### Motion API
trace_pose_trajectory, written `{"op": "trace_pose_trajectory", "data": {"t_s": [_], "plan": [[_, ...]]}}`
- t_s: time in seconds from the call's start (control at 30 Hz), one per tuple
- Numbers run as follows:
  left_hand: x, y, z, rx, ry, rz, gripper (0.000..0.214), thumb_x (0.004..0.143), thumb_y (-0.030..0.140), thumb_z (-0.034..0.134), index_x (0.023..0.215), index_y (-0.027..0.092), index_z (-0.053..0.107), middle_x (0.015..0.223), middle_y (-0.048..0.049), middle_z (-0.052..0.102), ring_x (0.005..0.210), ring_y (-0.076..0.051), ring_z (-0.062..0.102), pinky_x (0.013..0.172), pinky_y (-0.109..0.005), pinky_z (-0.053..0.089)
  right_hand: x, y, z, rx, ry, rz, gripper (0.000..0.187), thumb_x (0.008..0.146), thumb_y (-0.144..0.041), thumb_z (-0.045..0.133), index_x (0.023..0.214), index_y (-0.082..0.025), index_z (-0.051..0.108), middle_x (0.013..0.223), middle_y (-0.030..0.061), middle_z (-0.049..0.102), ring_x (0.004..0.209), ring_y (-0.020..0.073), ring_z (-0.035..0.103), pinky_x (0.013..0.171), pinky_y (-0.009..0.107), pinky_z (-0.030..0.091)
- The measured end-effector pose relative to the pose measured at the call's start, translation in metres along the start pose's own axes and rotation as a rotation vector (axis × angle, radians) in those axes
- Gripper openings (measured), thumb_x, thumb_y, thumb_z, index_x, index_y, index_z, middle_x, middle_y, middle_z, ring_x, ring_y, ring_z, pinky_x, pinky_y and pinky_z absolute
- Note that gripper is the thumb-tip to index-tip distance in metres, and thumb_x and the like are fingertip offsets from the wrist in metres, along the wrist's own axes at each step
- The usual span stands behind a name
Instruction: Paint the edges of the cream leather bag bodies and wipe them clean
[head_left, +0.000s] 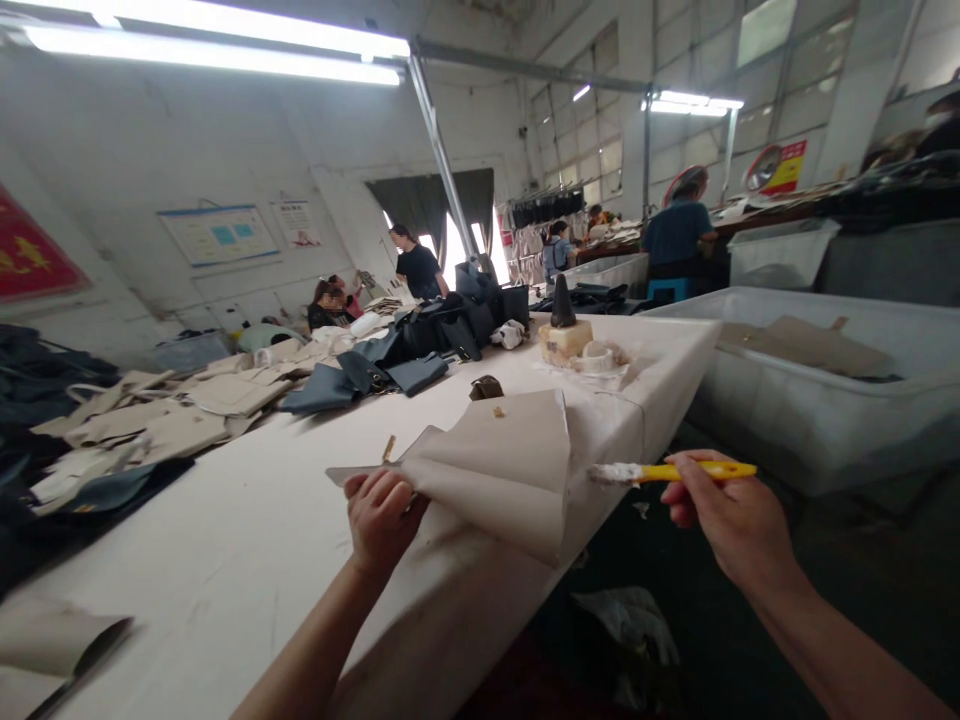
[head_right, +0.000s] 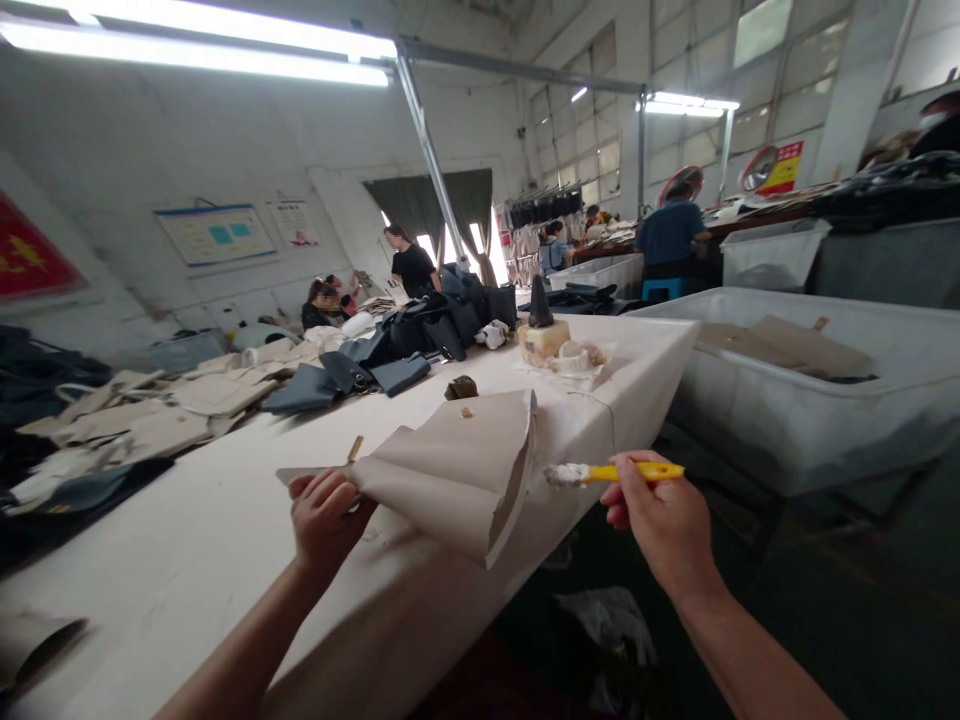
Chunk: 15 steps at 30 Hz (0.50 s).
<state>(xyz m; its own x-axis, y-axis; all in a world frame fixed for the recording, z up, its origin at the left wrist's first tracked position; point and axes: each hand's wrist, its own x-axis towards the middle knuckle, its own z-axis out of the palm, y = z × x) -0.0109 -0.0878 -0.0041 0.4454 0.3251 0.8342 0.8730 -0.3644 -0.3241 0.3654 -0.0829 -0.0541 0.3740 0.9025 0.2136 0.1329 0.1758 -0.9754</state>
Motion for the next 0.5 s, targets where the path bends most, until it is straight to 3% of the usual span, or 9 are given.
{"op": "trace_pose_trajectory", "data": {"t_s": [0.1, 0.17, 0.33, 0.37, 0.43, 0.5], "plan": [[-0.005, -0.012, -0.009, -0.068, -0.139, 0.006, 0.038, 0.083, 0.028, 0.059, 0.054, 0.020, 0.037, 0.054, 0.0012, 0.046, 0.057, -0.016, 0.045, 0.064, -0.031, 0.032, 0.000, 0.006, -0.009, -0.007, 0.019, -0.008, 0.043, 0.082, -0.060, 0.054, 0.090, -0.018, 0.062, 0.060, 0.0021, 0.063, 0.045, 0.0155, 0.057, 0.041, 0.023, 0.048], [-0.011, -0.018, -0.021, -0.131, -0.321, -0.051, 0.034, 0.083, 0.026, 0.058, 0.055, 0.020, 0.040, 0.058, -0.0001, 0.049, 0.059, -0.015, 0.046, 0.063, -0.029, 0.034, -0.003, 0.009, -0.014, -0.004, 0.019, 0.001, 0.045, 0.082, -0.061, 0.054, 0.090, -0.017, 0.062, 0.060, 0.0026, 0.063, 0.045, 0.0155, 0.057, 0.040, 0.023, 0.048], [-0.008, -0.020, -0.057, -0.318, -1.128, -0.309, 0.017, 0.061, 0.025, 0.072, 0.059, 0.020, 0.055, 0.068, -0.0002, 0.061, 0.064, -0.017, 0.053, 0.056, -0.026, 0.032, -0.008, 0.013, -0.022, 0.038, 0.075, 0.033, 0.045, 0.078, -0.061, 0.059, 0.089, -0.017, 0.063, 0.060, 0.0029, 0.063, 0.046, 0.0161, 0.057, 0.040, 0.024, 0.049], [-0.004, -0.019, -0.060, -0.322, -1.225, -0.357, 0.014, 0.059, 0.024, 0.071, 0.059, 0.021, 0.057, 0.068, 0.0004, 0.061, 0.063, -0.017, 0.052, 0.055, -0.026, 0.031, -0.009, 0.014, -0.023, 0.044, 0.090, 0.039, 0.044, 0.078, -0.060, 0.060, 0.088, -0.018, 0.063, 0.059, 0.0028, 0.062, 0.046, 0.0160, 0.056, 0.040, 0.024, 0.049], [0.006, -0.018, -0.052, -0.317, -1.217, -0.433, 0.008, 0.063, 0.022, 0.064, 0.060, 0.021, 0.056, 0.065, 0.0008, 0.060, 0.061, -0.017, 0.051, 0.055, -0.027, 0.030, -0.009, 0.016, -0.024, 0.061, 0.123, 0.053, 0.040, 0.078, -0.057, 0.061, 0.087, -0.018, 0.063, 0.058, 0.0023, 0.062, 0.046, 0.0156, 0.056, 0.040, 0.023, 0.048], [0.016, -0.018, -0.027, -0.329, -1.023, -0.503, 0.007, 0.070, 0.023, 0.057, 0.063, 0.021, 0.054, 0.066, 0.0003, 0.058, 0.062, -0.017, 0.050, 0.057, -0.027, 0.032, -0.009, 0.017, -0.025, 0.081, 0.162, 0.060, 0.037, 0.078, -0.055, 0.062, 0.086, -0.019, 0.063, 0.057, 0.0019, 0.062, 0.045, 0.0153, 0.055, 0.038, 0.023, 0.048]]}}
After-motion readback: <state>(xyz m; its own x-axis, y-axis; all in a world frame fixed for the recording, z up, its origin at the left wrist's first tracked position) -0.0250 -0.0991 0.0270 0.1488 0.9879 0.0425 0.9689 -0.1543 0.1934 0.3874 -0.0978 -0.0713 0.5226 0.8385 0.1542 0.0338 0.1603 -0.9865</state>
